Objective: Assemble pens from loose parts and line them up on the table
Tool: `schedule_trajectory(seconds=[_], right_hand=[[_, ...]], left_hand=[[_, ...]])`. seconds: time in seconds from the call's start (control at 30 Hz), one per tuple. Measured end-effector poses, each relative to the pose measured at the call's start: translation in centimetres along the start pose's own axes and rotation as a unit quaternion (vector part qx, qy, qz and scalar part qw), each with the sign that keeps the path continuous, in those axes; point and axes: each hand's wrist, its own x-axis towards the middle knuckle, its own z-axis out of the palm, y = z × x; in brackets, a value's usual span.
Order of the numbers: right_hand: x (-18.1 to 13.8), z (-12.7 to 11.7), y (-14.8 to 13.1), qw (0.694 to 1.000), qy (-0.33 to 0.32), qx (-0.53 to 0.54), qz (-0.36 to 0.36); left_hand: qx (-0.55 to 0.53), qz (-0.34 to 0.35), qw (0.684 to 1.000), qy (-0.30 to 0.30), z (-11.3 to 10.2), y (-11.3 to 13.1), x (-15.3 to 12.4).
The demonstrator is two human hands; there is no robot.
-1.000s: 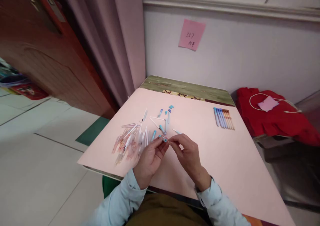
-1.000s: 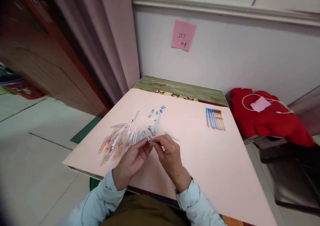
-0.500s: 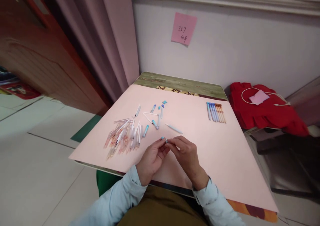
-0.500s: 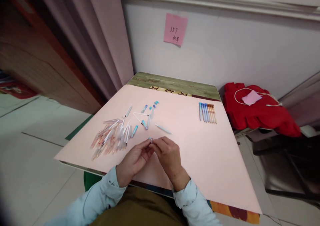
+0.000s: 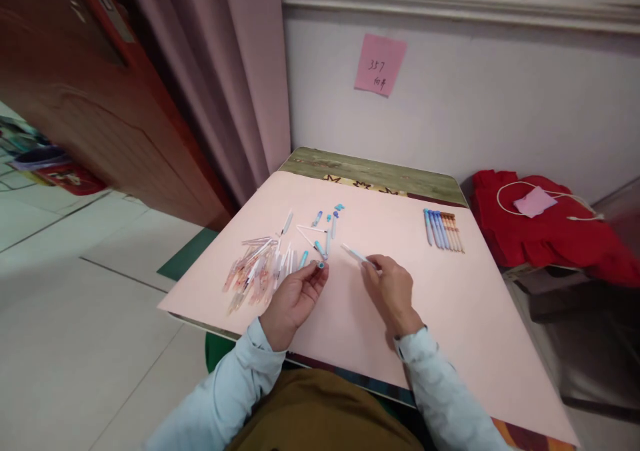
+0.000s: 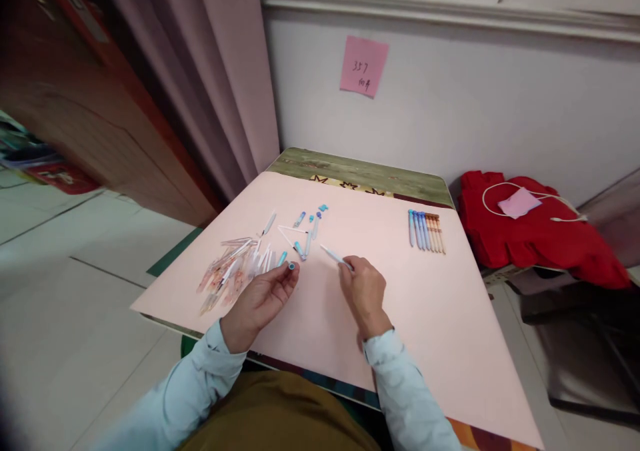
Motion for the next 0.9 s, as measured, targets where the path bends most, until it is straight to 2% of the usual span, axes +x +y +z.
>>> schedule_trajectory(seconds=[0.13,0.23,0.37,0.6,0.9], right_hand=[[-1.7,-3.4,-2.7,0.993,0.029,0.098,-0.065],[-2.8,-4.6,-4.6,0.986,0.037,0.109,-0.117],[-3.5,-4.3,-5.6,0.986,0.048,0.066,-0.145],[-3.8,-3.5,-5.8,0.983,0.064,0.042,-0.169],[-4.6,-2.5,-5.8,0.983,0.090,0.103,-0.124]], left_hand=[[-0.012,0.008,1.000,-0.004,-0.3,0.5,0.2],[-0.006,0.014,1.000,-0.005,-0.4,0.3,0.3],[0.009,0.041,0.999,-0.020,-0.9,-0.2,0.3],[0.058,0.145,0.984,-0.088,-1.7,-0.9,-0.4],[0.069,0.126,0.985,-0.095,-1.4,-1.1,-0.9]])
